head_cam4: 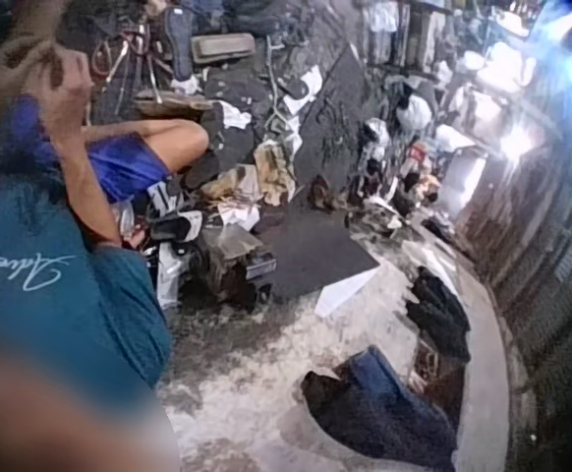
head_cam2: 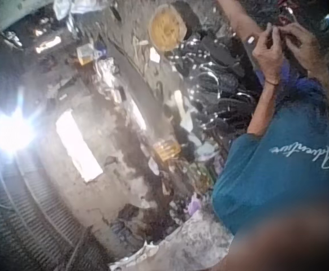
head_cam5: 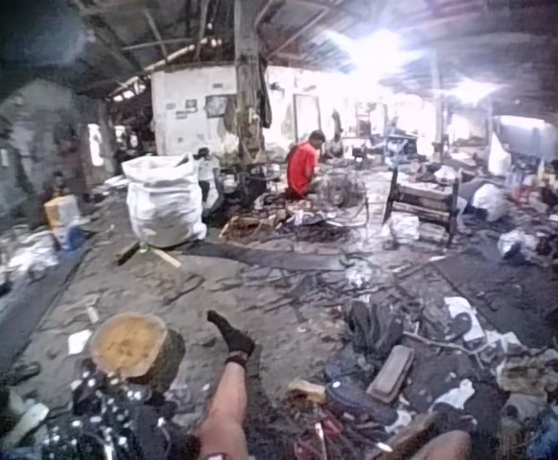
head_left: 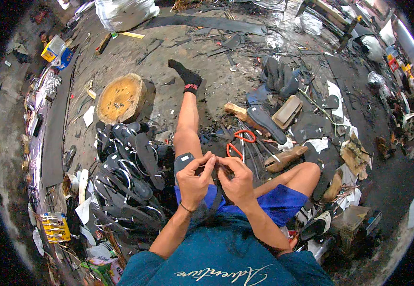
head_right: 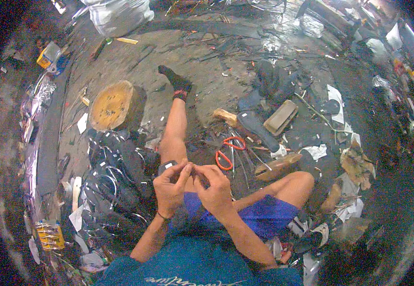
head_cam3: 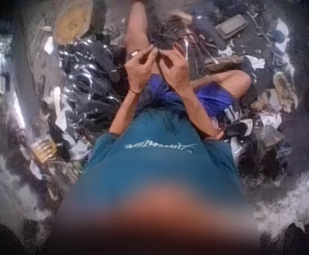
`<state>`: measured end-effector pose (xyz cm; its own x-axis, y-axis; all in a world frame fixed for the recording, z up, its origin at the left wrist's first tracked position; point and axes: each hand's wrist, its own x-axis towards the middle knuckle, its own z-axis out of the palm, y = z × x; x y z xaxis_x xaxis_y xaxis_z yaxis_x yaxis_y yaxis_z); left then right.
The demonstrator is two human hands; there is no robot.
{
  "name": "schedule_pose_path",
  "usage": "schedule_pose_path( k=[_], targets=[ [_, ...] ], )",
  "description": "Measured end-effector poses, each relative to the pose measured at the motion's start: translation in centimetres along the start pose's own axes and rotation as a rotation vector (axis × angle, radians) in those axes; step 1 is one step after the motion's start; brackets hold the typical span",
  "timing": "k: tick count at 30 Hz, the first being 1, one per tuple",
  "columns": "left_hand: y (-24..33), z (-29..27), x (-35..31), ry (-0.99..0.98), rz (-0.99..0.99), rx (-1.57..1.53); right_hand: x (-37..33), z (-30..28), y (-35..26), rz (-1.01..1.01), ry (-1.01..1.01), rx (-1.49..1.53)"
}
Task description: The person sits on the floor and uses a small metal tool to scrape and trim the edges of a black shoe insole. They repeatedly scrape the surface, trim excess material with shears, and place the finished insole aside.
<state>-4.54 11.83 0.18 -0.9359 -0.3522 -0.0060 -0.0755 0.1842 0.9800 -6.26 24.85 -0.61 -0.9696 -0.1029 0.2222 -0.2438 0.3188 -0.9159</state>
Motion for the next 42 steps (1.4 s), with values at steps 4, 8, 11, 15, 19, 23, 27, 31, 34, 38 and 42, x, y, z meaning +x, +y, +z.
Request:
schedule_pose_path(
  k=[4, 8, 11, 15, 19, 23, 27, 31, 34, 38, 42],
  targets=[
    [-1.2, -0.8, -0.8, -0.062, -0.048, -0.025, -0.5, 0.7, 0.9, 0.244, -0.053, 0.209],
    [-3.1, -2.2, -1.0, -0.199, 0.022, -0.018, -0.8, 0.9, 1.2, 0.327, -0.108, 0.220],
    [-5.6, -3.8, -0.6, -0.155, 0.162, 0.324, -0.7, 1.1, 1.3, 0.277, -0.099, 0.203],
    [-8.8, -5.4, 0.3, -0.005, 0.013, 0.931, -0.3, 1.3, 1.2, 0.327, -0.107, 0.205],
    [-7.6, -6.4, -0.1, -0.146, -0.175, 0.264, -0.2, 1.0, 0.4, 0.341, -0.203, 0.168],
    [-3.0, -6.0, -1.2, -0.093, -0.134, 0.023, 0.1, 0.7, -0.9, 0.296, -0.262, 0.186],
    [0.0, -5.2, -2.0, -0.105, -0.131, -0.068, 0.5, 0.0, -2.0, 0.209, -0.287, 0.043],
    [-0.3, -5.0, -2.4, -0.152, -0.092, -0.022, 0.1, -1.2, -2.1, 0.154, -0.305, -0.063],
    [-1.0, -4.8, -3.0, -0.181, -0.075, -0.044, -0.2, -1.6, -1.6, 0.081, -0.293, -0.110],
    [-1.5, -4.4, -3.9, -0.148, 0.003, 0.101, -0.7, -0.4, -1.0, 0.190, -0.252, -0.063],
    [-1.8, -4.3, -3.8, -0.096, 0.083, 0.208, -1.4, 1.4, -1.1, 0.273, -0.153, 0.024]
  ],
)
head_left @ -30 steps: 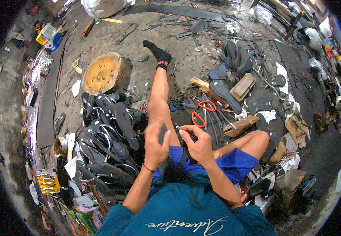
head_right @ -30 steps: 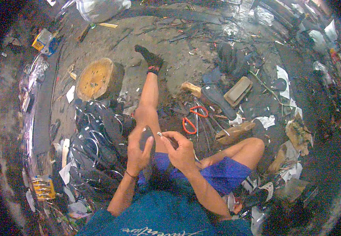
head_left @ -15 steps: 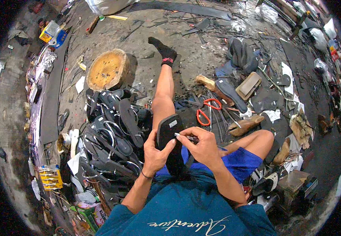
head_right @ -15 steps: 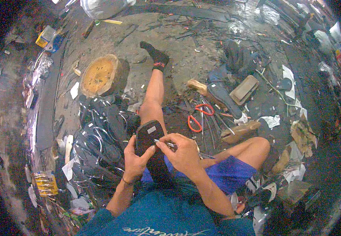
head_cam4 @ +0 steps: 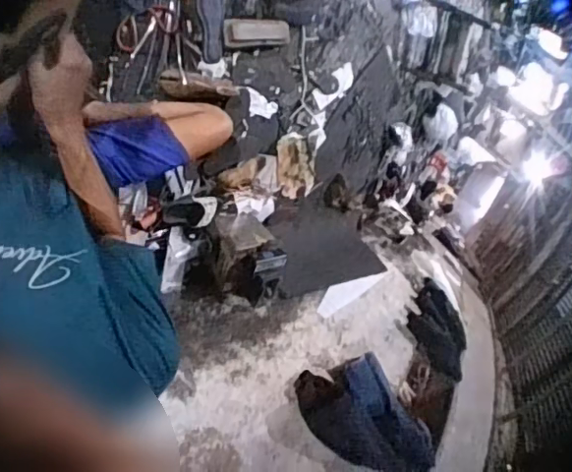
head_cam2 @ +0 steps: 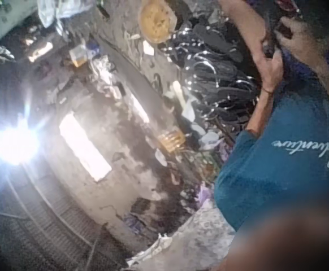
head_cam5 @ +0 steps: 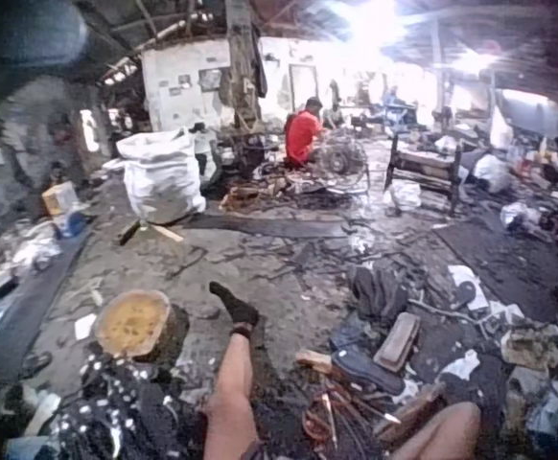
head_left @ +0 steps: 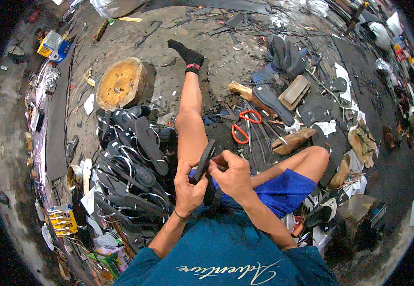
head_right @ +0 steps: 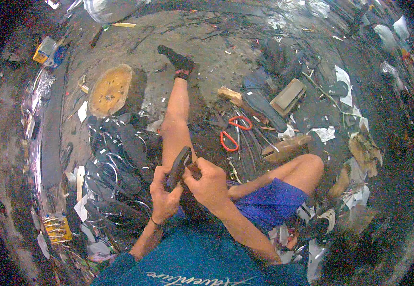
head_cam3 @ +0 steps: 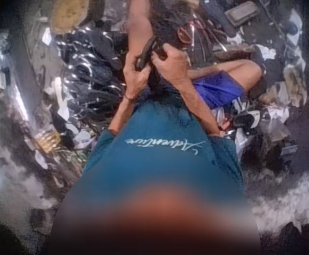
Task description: The person sits on the floor and uses a small metal tool to scrape and trim the edges of a black shoe insole. They repeatedly scrape the surface, trim excess material with shears, and place the finished insole aside.
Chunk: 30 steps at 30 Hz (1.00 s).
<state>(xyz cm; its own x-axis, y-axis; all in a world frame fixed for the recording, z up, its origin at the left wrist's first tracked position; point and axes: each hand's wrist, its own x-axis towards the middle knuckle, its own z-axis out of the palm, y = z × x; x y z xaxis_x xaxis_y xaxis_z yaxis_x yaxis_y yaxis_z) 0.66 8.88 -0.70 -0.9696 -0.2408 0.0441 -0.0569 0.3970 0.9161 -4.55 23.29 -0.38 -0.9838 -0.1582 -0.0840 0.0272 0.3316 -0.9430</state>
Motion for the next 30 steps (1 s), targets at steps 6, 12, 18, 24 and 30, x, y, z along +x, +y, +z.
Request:
schedule_pose_path(
  k=[6, 12, 18, 24, 30],
  targets=[
    [-0.6, -0.1, 0.3, -0.049, -0.124, -0.097, -0.8, -0.7, 0.7, -0.041, -0.168, 0.037],
    [-0.4, 0.6, 0.1, -0.040, -0.116, -0.187, -1.4, -0.4, 0.0, 0.087, -0.022, 0.041],
    [0.4, 0.5, 0.2, -0.113, 0.085, -0.117, -1.9, -1.5, 0.9, -0.378, -0.101, -0.484],
    [0.3, 0.4, 0.3, -0.157, -0.148, -0.053, -0.8, -2.4, 2.2, -0.428, -0.395, -0.714],
    [0.4, 0.8, 0.2, -0.123, -0.171, 0.037, -1.2, -2.4, 2.3, -0.247, -0.246, -0.510]
  ],
)
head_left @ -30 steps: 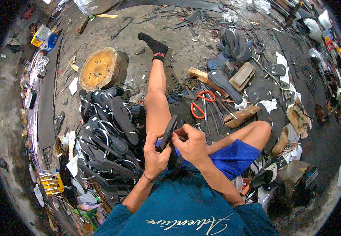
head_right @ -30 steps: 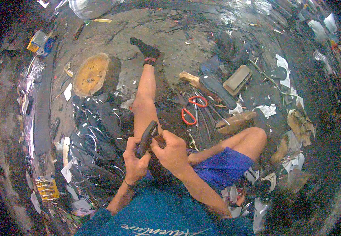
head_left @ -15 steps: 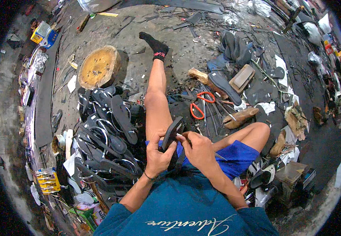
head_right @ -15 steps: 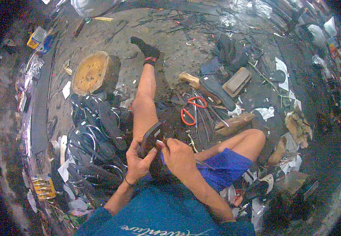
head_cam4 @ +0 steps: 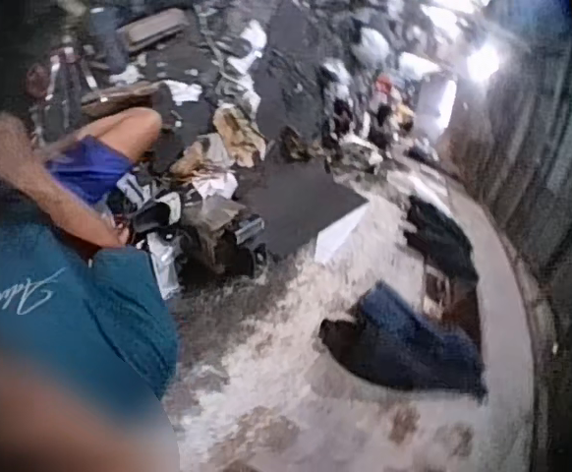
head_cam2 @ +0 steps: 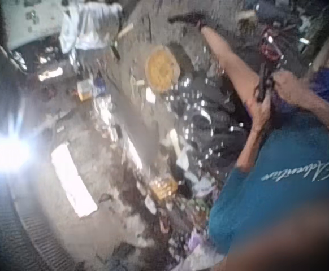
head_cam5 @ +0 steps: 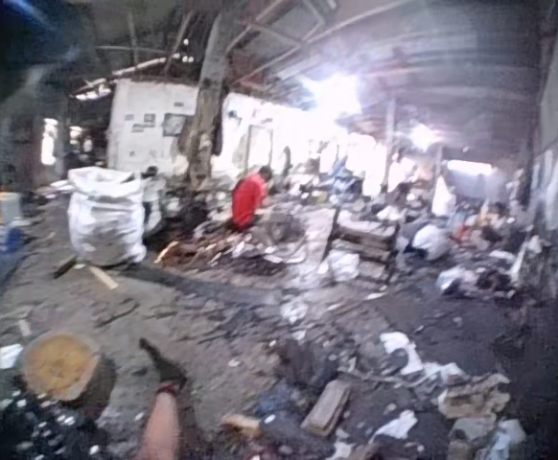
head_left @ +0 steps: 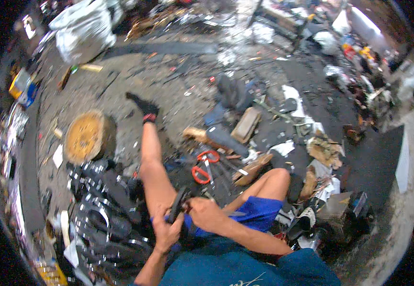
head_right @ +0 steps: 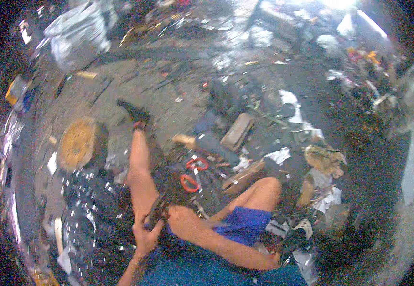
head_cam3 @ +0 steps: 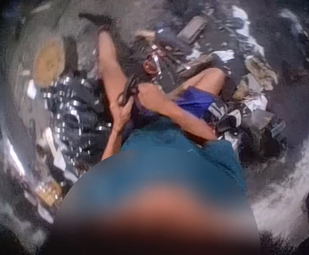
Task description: The person sits on the floor and uses a small metal tool to scrape and trim the edges of a black shoe insole. They repeatedly scrape the surface, trim excess material with shears, and place the finished insole aside.
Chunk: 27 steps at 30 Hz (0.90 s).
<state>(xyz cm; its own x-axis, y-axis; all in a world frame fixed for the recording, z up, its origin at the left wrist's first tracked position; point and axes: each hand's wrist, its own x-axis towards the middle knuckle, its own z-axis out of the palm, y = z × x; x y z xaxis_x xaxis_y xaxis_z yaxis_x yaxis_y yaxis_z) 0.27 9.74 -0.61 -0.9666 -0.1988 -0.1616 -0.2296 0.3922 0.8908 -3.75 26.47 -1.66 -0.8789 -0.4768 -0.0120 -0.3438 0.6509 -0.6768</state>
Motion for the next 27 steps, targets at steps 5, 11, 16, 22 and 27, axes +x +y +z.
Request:
schedule_pose_path(
  k=[5, 11, 16, 22, 27],
  targets=[
    [-0.2, -0.5, -0.3, -0.077, 0.061, -0.078, -0.5, 0.4, 1.5, -0.037, -0.003, 0.310],
    [-1.3, 0.3, -0.2, -0.174, -0.024, -0.211, -1.0, -0.2, 2.4, -0.027, -0.043, 0.435],
    [-1.5, 1.2, 0.6, -0.116, 0.143, -0.185, -0.9, -0.7, 2.4, 0.035, 0.042, 0.290],
    [-3.9, 2.4, -2.4, -0.247, 0.062, 0.163, 0.6, -0.4, 3.6, -0.024, 0.288, -0.559],
    [-4.5, 2.6, -0.9, -0.048, 0.180, 0.182, 1.5, -0.7, 4.5, 0.137, 0.404, -0.338]
  ],
)
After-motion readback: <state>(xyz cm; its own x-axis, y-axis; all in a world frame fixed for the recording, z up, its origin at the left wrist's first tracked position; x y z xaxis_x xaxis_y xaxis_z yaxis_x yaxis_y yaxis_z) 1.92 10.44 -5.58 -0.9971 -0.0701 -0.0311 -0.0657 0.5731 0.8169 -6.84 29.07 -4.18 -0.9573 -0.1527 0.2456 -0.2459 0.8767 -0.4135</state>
